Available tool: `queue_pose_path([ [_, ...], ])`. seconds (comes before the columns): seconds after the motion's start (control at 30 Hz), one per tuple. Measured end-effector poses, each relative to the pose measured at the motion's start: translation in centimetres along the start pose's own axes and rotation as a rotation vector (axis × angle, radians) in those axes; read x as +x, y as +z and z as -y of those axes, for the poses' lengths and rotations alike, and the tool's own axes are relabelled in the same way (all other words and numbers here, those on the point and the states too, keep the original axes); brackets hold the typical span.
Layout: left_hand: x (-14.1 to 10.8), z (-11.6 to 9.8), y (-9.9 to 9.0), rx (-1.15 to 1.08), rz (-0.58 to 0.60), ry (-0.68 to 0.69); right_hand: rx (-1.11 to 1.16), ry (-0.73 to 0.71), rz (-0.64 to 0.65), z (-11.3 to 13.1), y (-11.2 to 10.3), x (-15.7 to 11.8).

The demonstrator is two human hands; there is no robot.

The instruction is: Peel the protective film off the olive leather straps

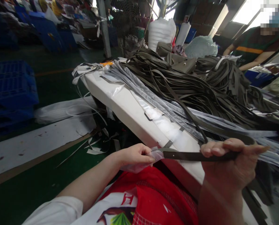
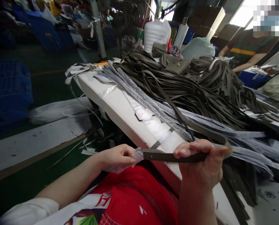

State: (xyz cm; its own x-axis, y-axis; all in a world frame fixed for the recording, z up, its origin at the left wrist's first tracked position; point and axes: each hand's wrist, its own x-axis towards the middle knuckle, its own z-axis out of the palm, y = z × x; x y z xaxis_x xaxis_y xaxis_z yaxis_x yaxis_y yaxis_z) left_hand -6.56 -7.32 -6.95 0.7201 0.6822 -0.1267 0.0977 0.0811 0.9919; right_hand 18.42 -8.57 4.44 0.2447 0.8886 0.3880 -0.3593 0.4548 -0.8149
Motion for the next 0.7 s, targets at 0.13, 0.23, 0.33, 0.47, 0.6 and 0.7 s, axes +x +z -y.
queue_pose_path([
  [0.13, 0.1, -0.1, 0.1, -0.039, 0.043, -0.009, 0.004, 0.019, 0.151, -0.7, -0.2, -0.2],
  [0.23, 0.2, -0.5, 0.3, -0.003, 0.056, 0.052, 0.017, 0.028, 0.208, -1.1, -0.2, -0.2],
  [0.33, 0.3, -1.2, 0.5, 0.064, 0.092, 0.190, 0.005, 0.031, 0.202, -1.2, -0.2, -0.1],
  [0.47, 0.0, -2.2, 0.3, 0.075, 0.168, 0.252, -0.066, -0.007, 0.184, -1.0, -0.3, 0.0],
  [0.6, -0.3, -2.4, -0.1, 0.057, 0.209, 0.233, -0.068, -0.035, 0.193, -0.6, -0.5, 0.2],
  [0.7, -0.1, -2.2, -0.1, 0.076, 0.236, 0.266, -0.036, -0.011, 0.221, -0.7, -0.2, 0.3],
])
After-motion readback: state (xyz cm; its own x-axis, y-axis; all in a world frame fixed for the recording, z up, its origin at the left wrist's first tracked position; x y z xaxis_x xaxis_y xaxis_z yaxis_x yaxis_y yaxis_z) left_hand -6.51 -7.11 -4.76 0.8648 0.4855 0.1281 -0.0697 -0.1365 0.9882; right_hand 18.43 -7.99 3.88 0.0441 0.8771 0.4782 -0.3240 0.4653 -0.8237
